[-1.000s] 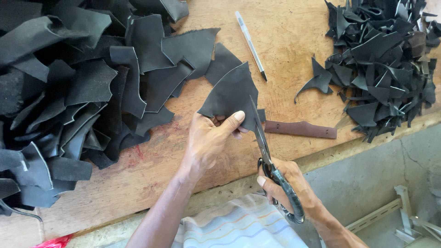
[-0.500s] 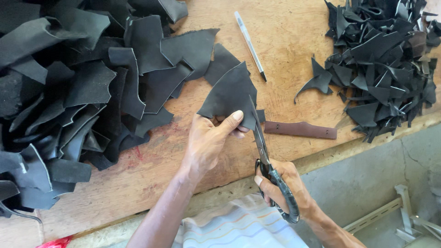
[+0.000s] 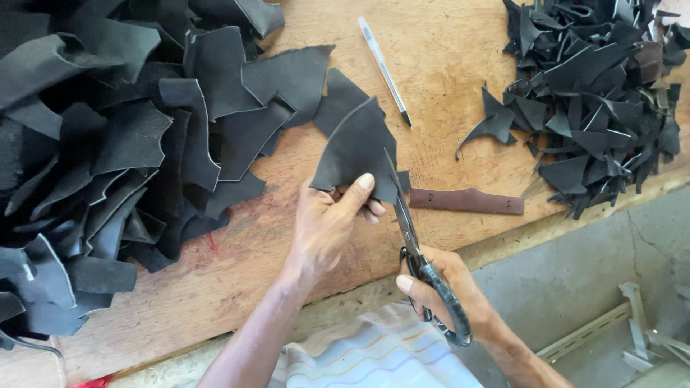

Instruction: The person uses a brown leather template to mark a black leather piece with a pen, then cuts the leather along the marked lines using shears. The person repeats this process for multiple pieces, trimming and shaping them to match the template.

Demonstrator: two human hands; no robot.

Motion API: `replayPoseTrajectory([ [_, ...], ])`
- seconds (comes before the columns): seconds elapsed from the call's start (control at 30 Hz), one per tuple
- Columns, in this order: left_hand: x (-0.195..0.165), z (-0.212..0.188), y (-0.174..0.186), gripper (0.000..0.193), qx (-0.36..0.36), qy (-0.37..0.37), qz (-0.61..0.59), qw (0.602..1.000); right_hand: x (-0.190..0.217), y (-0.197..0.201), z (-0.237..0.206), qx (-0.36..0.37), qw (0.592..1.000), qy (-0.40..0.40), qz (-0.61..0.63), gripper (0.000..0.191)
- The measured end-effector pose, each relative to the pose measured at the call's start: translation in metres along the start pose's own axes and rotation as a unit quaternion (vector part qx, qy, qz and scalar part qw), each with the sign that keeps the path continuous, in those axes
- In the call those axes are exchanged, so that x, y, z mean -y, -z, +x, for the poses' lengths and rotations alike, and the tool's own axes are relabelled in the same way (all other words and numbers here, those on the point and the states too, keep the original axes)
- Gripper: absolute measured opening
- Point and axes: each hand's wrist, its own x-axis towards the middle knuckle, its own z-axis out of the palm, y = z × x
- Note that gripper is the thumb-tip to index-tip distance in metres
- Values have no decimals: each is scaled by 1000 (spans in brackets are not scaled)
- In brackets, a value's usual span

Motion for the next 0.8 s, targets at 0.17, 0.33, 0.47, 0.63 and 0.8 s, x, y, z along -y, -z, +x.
replayPoseTrajectory([
  [0.17,5,-6,-7,15,-3,16,33,999,9,4,-3,19,998,63,0,21],
  [0.33,6,-6,-6,14,15,13,-21,1000,7,1,1,-26,997,40,-61,19],
  [0.47,7,-5,-7,15,17,21,-69,997,2,-1,5,-40,997,17,-57,15],
  [0.63,6,-5,-6,17,19,33,-100,994,0,-4,5,-55,997,22,-50,16],
  [0.8,3,-7,-7,17,20,47,-127,991,1,-6,6,-59,996,39,-51,15],
])
